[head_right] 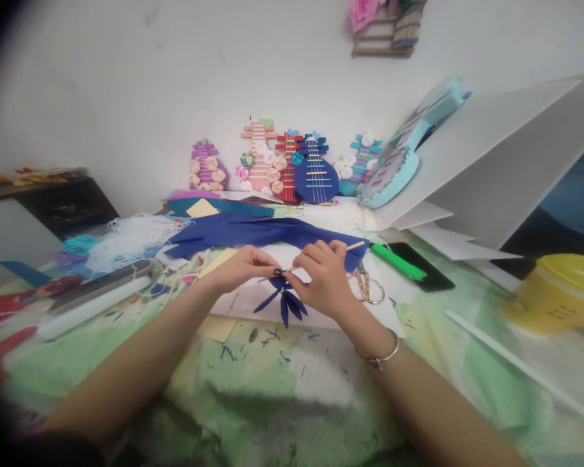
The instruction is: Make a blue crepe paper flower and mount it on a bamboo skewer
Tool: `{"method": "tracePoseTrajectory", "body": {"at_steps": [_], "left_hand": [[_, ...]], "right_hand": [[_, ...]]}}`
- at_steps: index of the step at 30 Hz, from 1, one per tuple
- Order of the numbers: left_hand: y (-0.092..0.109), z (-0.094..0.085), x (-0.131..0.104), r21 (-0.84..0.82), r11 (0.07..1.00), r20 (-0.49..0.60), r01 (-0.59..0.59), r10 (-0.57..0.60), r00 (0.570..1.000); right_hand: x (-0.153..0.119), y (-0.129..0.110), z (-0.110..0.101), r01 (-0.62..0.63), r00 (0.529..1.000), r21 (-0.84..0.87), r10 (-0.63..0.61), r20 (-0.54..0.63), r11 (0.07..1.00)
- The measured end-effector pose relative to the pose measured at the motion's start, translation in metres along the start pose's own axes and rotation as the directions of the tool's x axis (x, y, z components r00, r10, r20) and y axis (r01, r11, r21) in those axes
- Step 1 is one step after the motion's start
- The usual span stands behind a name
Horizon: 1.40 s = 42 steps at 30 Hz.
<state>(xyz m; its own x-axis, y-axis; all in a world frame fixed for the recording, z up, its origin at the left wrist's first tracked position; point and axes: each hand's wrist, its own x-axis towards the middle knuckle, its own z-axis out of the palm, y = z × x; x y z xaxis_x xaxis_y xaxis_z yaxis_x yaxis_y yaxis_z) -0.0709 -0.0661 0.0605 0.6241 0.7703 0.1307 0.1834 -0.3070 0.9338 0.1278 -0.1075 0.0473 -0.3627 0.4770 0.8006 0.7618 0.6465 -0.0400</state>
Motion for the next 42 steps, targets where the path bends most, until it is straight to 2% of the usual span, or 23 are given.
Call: {"method": "tracePoseTrajectory", "body": {"at_steps": [4,8,15,20,29,34,42], "left_hand": [[-0.001,-0.003,0.0,-0.041,0.998,0.077,0.053,-0.05,0.996],[-0.003,-0.003,0.001,-0.066,0.995,0.129,0.072,-0.063,0.99],[-0.002,-0.001,0.0,-0.021,0.998,0.081,0.056,-0.054,0.995],[-0.001,0.001,0.001,-0.003,0.998,0.066,0.064,-0.064,0.996],[-0.004,0.004,0.002,-0.096,0.985,0.052,0.146,-0.141,0.989],[-0.003,0.005,0.002,-0.084,0.98,0.035,0.179,-0.177,0.984],[-0.01,0.004,0.003,-0.117,0.975,0.075,0.191,-0.183,0.98]], "right_hand": [[0.0,-0.001,-0.002,0.047,0.997,0.027,-0.048,0.068,0.999],[0.0,-0.002,-0.004,0.068,0.994,0.054,-0.072,0.087,0.996],[0.001,0.005,-0.003,0.075,0.987,0.065,-0.083,0.135,0.995],[0.001,0.012,-0.002,0.035,0.986,0.039,-0.041,0.162,0.999],[0.001,0.005,-0.002,0.041,0.993,0.002,-0.041,0.111,0.999],[0.0,0.004,-0.002,0.081,0.99,-0.031,-0.077,0.12,0.996],[0.002,0.002,-0.001,0.12,0.989,-0.059,-0.114,0.095,0.991]]}}
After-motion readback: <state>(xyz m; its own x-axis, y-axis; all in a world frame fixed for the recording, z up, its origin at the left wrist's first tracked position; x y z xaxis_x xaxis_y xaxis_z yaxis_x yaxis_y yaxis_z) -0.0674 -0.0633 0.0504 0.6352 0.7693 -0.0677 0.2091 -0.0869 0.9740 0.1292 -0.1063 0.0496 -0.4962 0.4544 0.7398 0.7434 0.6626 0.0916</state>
